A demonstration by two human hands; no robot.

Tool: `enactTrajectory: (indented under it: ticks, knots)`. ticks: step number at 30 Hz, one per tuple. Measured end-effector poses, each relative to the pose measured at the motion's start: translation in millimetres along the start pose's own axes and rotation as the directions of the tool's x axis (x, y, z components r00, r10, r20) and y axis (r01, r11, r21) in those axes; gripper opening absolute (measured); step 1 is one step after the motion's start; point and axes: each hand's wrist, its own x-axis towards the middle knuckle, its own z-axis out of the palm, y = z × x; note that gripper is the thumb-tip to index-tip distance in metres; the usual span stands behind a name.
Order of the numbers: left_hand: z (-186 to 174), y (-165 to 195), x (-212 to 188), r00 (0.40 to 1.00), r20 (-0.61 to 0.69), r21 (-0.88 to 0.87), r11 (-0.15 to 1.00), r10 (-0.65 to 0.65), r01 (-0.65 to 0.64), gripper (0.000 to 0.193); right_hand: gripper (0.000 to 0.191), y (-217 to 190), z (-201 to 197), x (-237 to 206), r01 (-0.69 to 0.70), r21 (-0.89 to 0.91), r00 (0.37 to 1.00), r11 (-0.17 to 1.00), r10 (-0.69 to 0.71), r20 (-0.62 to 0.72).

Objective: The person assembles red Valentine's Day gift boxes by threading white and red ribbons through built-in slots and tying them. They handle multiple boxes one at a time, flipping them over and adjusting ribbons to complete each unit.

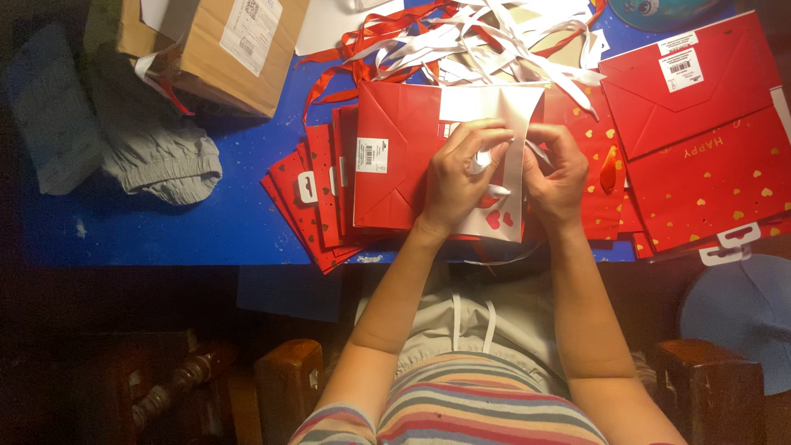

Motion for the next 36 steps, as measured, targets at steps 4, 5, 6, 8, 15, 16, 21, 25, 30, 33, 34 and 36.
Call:
enactTrajectory:
  ticks: [4,5,6,8,15,16,21,25,30,33,34,36]
  knots:
    - [0.0,-3.3,-2.0,1.000,0.020,0.022,1.000,0.007,-0.007,0.021,0.013,2.2,0.6,0.9,0.024,0.020,0.999,0.999,-0.024,-0.038]
    - [-0.1,-5.2,-2.1,0.999,0.027,0.035,0.999,0.017,-0.018,0.022,0.011,3.0,0.5,1.3,0.036,0.040,0.999,0.999,-0.034,-0.038]
    - [0.0,-7.2,-2.4,0.999,0.034,0.048,0.998,0.028,-0.029,0.024,0.009,3.6,0.5,1.5,0.065,-0.031,0.998,0.997,-0.065,-0.022]
    - [2.0,-10.2,-3.6,0.982,0.042,0.070,0.981,-0.184,0.181,0.023,0.007,4.0,0.4,1.4,0.124,-0.169,0.992,0.978,-0.123,0.017]
    - [3.6,-6.2,-2.2,0.997,-0.075,-0.005,1.000,-0.025,0.025,0.020,0.016,2.4,0.4,-0.8,0.109,-0.066,0.993,0.992,-0.112,-0.047]
    - [1.8,-3.2,-2.0,0.999,-0.047,-0.012,1.000,-0.010,0.009,0.027,0.014,3.0,0.4,-0.6,0.076,-0.016,0.996,0.997,-0.076,-0.054]
    - [-11.3,6.0,-2.2,0.979,0.020,-0.053,0.978,0.202,-0.200,0.042,0.008,7.8,0.5,1.4,0.036,0.005,0.998,0.999,-0.035,-0.050]
    - [-5.9,2.1,-0.1,0.996,-0.033,0.016,0.997,0.081,-0.080,0.019,0.009,7.3,1.2,1.3,0.030,-0.039,0.999,0.999,-0.031,-0.022]
    - [-0.1,-2.8,-1.9,0.994,-0.028,0.108,0.989,0.103,-0.100,0.030,0.009,4.6,0.4,1.3,0.029,-0.025,1.000,0.999,-0.029,0.007]
    - [-0.4,-3.3,-2.4,0.999,-0.004,0.089,0.995,0.038,-0.038,0.029,0.009,4.9,1.7,1.3,0.021,0.063,1.000,0.998,-0.022,0.019]
    - [-0.2,-3.0,-2.9,0.999,-0.014,0.069,0.997,0.031,-0.030,0.024,0.009,4.9,2.2,1.4,0.021,0.070,1.000,0.997,-0.022,0.018]
    - [0.3,-3.2,-4.3,0.999,-0.034,0.029,0.999,0.016,-0.015,0.015,0.009,4.5,2.6,1.4,0.033,0.072,0.999,0.997,-0.035,0.022]
